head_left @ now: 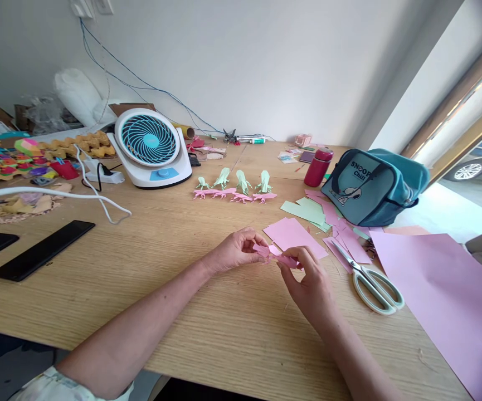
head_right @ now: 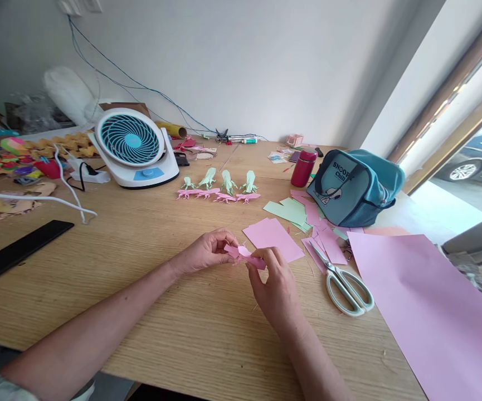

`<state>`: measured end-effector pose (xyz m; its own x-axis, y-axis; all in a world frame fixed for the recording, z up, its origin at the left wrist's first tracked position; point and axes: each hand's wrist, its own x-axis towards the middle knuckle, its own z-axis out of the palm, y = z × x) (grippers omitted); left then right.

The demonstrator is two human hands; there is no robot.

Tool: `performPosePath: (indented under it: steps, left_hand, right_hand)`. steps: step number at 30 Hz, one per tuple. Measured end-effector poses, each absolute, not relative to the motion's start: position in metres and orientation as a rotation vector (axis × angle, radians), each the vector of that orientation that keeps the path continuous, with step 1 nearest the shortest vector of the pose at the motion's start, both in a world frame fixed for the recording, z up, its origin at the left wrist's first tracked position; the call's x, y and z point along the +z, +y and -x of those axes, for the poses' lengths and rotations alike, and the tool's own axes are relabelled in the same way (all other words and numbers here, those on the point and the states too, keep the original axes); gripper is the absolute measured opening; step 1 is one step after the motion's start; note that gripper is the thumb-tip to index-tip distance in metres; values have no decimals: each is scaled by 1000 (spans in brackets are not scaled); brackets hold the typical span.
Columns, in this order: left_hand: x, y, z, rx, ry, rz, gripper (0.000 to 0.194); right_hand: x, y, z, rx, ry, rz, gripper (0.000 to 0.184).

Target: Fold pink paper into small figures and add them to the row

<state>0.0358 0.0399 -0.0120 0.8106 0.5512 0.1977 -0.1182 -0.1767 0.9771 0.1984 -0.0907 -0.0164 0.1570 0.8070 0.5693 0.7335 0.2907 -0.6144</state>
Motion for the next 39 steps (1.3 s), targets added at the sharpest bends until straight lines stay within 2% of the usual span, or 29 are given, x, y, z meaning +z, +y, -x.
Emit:
performPosePath:
  steps: [6,11,15,21,28,34,39]
  left_hand:
    - [-14,42,-33,779,569,-1997,17]
    - [-9,35,-35,801,517,-2139,18]
    - [-7,25,-40,804,479,-2164,16]
    - [-8,20,-41,799,473,-2201,15]
    - [-8,22,-41,815,443,-2329,16]
    - [-12,23,-41,825,366,-2418,19]
    - [-16,24,-40,825,332,-2462,24]
  right_hand:
    - [-16,-89,-211,234,-1434,1513,4]
    - [-12,-88,-217,893,-946,1177,19]
    - [-8,-89,-213,1150,-736,942,21]
    - [-3,-90,-209,1195,-728,902,19]
    - [-3,-90,-209,1202,-748,958,24]
    - [-6,-90,-210,1240,-803,967,19]
    - [-8,-89,-208,1235,-854,996,25]
